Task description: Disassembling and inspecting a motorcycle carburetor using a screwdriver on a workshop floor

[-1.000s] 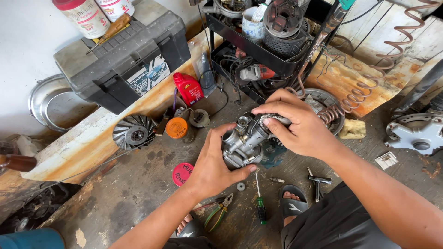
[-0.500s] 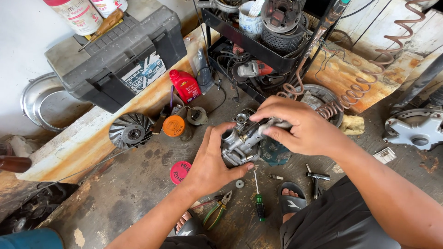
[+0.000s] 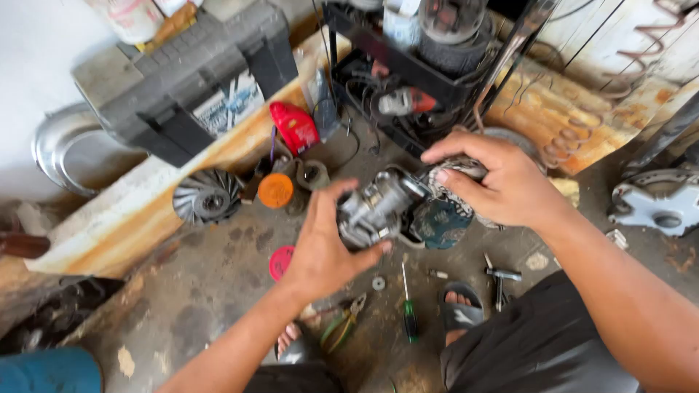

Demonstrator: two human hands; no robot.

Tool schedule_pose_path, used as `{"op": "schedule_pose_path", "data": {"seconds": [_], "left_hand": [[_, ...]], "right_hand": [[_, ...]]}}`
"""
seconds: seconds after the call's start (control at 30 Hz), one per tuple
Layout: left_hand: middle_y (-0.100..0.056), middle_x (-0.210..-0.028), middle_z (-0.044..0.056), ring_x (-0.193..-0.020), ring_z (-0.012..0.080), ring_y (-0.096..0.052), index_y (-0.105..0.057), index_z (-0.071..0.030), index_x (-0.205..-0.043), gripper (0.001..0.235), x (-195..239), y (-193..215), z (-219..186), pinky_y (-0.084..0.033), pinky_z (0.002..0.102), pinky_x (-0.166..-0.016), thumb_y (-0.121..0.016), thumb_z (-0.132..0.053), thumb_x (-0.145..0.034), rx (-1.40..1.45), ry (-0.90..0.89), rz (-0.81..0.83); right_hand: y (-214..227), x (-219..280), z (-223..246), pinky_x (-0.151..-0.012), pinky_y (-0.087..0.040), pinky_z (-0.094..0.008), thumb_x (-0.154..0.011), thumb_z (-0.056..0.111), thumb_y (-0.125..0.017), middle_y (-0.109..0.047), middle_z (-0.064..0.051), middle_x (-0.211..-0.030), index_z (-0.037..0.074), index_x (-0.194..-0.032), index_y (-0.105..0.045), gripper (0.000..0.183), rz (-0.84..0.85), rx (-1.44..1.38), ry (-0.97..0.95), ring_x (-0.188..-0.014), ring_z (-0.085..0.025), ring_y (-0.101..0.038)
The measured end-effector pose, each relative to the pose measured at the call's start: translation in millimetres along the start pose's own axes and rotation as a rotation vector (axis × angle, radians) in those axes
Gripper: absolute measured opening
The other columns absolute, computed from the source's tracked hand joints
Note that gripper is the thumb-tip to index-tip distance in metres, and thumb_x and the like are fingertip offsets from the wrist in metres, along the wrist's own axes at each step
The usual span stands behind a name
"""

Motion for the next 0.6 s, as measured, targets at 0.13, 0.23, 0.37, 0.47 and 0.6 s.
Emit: {"op": "schedule_pose_path", "data": {"seconds": [0.13, 0.23, 0.37, 0.47, 0.6], "left_hand": [[-0.049, -0.135, 0.030, -0.128, 0.0548, -0.052, -0.040, -0.006, -0.143, 0.094, 1.8, 19.9, 6.5, -0.044, 0.059, -0.107, -0.094, -0.021, -0.068, -0.010, 0.033, -0.106], [-0.047, -0.138, 0.030, -0.132, 0.0544, -0.050, -0.035, -0.015, -0.147, 0.095, 3.5, 35.0, 10.0, -0.042, 0.063, -0.109, -0.093, -0.021, -0.073, -0.056, 0.100, -0.142], [-0.048, -0.140, 0.024, -0.133, 0.0498, -0.052, -0.035, -0.019, -0.147, 0.091, 11.2, 43.7, 11.7, -0.042, 0.060, -0.109, -0.092, -0.022, -0.075, -0.014, 0.167, -0.173], [-0.050, -0.138, 0.022, -0.133, 0.0491, -0.052, -0.036, -0.022, -0.146, 0.091, 16.3, 46.9, 11.6, -0.042, 0.059, -0.108, -0.092, -0.022, -0.075, -0.001, 0.178, -0.187], [-0.052, -0.139, 0.022, -0.134, 0.0490, -0.052, -0.035, -0.026, -0.147, 0.092, 19.7, 49.3, 10.7, -0.042, 0.059, -0.109, -0.092, -0.022, -0.074, -0.001, 0.178, -0.173]], "right_hand": [[-28.6, 9.7, -28.0, -0.087, -0.054, -0.047, -0.090, -0.007, -0.068, -0.073, -0.019, -0.097, -0.003, -0.117, -0.066, 0.028, 0.079, -0.061, -0.137, -0.092, -0.033, -0.071], [-56.5, 8.3, -29.9, -0.038, -0.032, -0.025, -0.091, 0.008, -0.072, -0.071, -0.002, -0.092, 0.006, -0.108, -0.065, 0.018, 0.214, 0.162, -0.387, -0.038, -0.009, -0.039], [-99.1, 11.7, -28.8, -0.065, -0.046, -0.036, -0.092, 0.009, -0.068, -0.076, -0.015, -0.097, 0.005, -0.111, -0.069, 0.019, 0.438, 0.136, -0.434, -0.070, -0.022, -0.060], [-126.5, 14.6, -26.2, -0.096, -0.054, -0.049, -0.090, 0.006, -0.067, -0.074, -0.023, -0.104, -0.002, -0.115, -0.068, 0.026, 0.489, 0.103, -0.404, -0.105, -0.038, -0.072], [-130.8, 4.6, -22.4, -0.101, -0.052, -0.049, -0.091, 0.008, -0.064, -0.071, -0.020, -0.109, 0.002, -0.124, -0.064, 0.034, 0.546, 0.185, -0.530, -0.109, -0.034, -0.069]]}}
Point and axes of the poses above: each hand's wrist, its own x-axis away from the middle knuckle, its own y-axis out of the back of the hand, z = x × y, the point moved 4 cm from there along -x, towards the middle knuckle
